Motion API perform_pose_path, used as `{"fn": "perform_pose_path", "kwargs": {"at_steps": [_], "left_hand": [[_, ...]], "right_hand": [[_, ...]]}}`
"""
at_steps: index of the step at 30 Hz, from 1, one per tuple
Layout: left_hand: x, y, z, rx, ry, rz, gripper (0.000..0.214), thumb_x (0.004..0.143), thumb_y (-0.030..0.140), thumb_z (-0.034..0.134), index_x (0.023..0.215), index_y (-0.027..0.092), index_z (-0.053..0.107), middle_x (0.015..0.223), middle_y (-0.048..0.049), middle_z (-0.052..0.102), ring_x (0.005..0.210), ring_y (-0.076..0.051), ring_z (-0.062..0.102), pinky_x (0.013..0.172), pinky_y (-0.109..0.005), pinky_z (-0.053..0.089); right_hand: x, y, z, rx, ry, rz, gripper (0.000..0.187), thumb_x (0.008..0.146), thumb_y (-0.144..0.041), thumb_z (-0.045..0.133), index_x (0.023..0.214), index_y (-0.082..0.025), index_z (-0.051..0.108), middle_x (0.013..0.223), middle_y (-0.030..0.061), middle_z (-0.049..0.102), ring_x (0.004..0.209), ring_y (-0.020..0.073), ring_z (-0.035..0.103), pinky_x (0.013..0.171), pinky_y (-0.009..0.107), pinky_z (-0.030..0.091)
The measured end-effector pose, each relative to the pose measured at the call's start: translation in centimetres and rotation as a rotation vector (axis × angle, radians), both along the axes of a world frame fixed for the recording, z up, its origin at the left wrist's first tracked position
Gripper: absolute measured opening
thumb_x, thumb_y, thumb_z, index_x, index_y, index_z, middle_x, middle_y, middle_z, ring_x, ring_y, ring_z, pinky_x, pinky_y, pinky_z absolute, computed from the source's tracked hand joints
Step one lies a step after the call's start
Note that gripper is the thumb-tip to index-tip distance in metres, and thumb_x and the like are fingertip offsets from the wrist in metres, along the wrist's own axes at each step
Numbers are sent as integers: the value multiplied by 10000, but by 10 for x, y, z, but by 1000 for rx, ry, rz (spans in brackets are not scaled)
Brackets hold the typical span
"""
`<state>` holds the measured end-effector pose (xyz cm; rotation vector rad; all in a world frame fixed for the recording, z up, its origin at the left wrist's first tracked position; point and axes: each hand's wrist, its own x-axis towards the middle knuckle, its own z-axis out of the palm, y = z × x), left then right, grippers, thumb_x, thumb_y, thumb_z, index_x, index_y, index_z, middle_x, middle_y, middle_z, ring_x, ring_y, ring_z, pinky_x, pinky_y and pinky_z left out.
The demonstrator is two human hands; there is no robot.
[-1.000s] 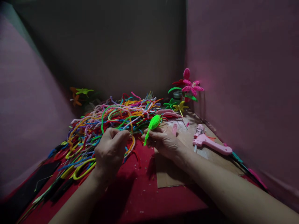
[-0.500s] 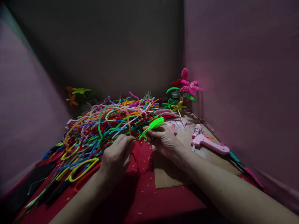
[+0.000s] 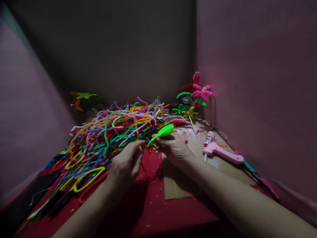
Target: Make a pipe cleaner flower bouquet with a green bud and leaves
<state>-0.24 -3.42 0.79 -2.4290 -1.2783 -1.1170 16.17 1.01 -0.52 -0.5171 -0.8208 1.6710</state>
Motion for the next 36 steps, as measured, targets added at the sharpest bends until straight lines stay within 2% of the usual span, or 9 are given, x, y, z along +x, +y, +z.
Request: {"fn": "perform_pose_path", "kwargs": {"at_steps": [3,6,11,15,18,23,26,31,36], "left_hand": [[3,-1,2,-127,-117,-18,275,838,133,479,1104,131,550,965,-78,669,853,-145,632,770,-245,495],[5,-2,6,-342,-255,-10,278,827,158,493,1090,138,582,950,-62,688,832,-141,636,764,-247,489],[8,-3,13,-641,-419,-50,287,825,197,475,1071,158,618,725,0,657,611,-101,565,592,-212,454],[10,-3,14,-742,-534,-76,261,807,180,475,1008,149,638,599,37,574,493,-70,468,490,-183,394],[10,-3,10,-659,-511,-60,247,807,165,473,988,153,641,667,20,616,544,-78,515,533,-188,425],[6,-1,-3,-307,-279,-59,291,814,98,446,1048,153,609,923,-49,675,815,-129,621,744,-231,485],[5,0,-9,-151,-122,-52,327,827,79,422,1112,151,565,943,-73,657,830,-142,628,744,-245,502],[6,-2,-10,-109,7,-10,341,838,86,417,1153,152,527,914,-75,641,767,-140,634,691,-247,521],[5,-4,-1,-93,-103,-78,316,827,85,446,1126,122,541,969,-86,664,853,-145,632,758,-254,519]], "right_hand": [[-1,-1,0,8,-15,-13,187,558,-154,787,722,-175,699,662,1,639,582,102,524,521,237,401],[-1,-2,-1,29,-32,-9,196,565,-165,785,744,-178,705,651,5,635,584,104,510,514,233,386],[-2,-2,0,58,-35,12,166,554,-166,787,689,-175,690,624,-10,622,510,80,461,491,234,368],[-1,-4,5,52,-46,46,184,544,-190,788,683,-163,671,645,-5,626,514,85,481,488,237,369],[0,-6,7,41,-70,80,205,560,-200,776,731,-150,675,646,-4,616,514,85,484,499,243,375],[1,-7,7,-10,14,55,238,612,-206,758,815,-175,636,711,-15,609,583,95,517,582,258,409],[0,-5,7,-12,38,2,211,638,-224,749,786,-180,606,698,-23,597,565,91,520,538,242,395],[2,-3,7,-11,-13,-28,215,641,-229,745,791,-172,603,667,-21,612,540,94,538,505,230,403],[6,0,4,1,-19,-52,184,677,-223,716,806,-172,595,686,-10,631,552,93,551,508,220,420]]}}
